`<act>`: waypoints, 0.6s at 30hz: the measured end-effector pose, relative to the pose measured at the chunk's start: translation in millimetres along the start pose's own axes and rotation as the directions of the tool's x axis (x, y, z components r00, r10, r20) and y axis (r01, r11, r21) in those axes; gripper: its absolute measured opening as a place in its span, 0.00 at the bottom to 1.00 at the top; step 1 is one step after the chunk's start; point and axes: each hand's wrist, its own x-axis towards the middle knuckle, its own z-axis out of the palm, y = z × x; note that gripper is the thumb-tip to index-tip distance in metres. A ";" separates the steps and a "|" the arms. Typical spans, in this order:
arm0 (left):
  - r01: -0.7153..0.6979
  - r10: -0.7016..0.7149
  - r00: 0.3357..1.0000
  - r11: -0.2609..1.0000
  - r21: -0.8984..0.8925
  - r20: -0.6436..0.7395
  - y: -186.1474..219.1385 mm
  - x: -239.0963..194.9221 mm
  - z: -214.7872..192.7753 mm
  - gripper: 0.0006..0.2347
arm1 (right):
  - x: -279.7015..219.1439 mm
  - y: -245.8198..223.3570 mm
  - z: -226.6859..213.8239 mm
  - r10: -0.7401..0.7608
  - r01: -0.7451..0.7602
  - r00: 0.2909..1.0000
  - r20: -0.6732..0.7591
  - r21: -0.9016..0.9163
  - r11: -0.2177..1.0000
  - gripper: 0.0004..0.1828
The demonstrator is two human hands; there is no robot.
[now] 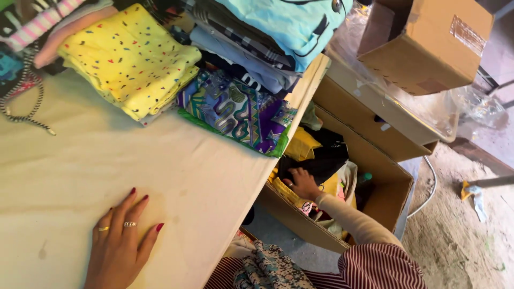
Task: Fold several items of clothing and organize them into piles.
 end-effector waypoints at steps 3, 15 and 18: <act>0.020 -0.020 1.000 1.000 0.008 0.021 -0.6 1.9 -1.0 0.27 | 8.3 -29.3 -25.6 0.044 -0.046 0.993 0.108 0.021 0.999 0.39; 0.013 -0.013 1.000 1.000 0.007 0.018 -1.3 1.2 -0.4 0.27 | 5.1 21.0 -30.7 0.196 -0.192 0.978 0.077 -0.066 0.979 0.34; 0.009 -0.009 1.000 1.000 -0.005 0.014 0.6 3.2 -1.1 0.27 | 4.2 47.3 -83.7 0.394 -0.405 0.911 -0.120 -0.091 0.910 0.37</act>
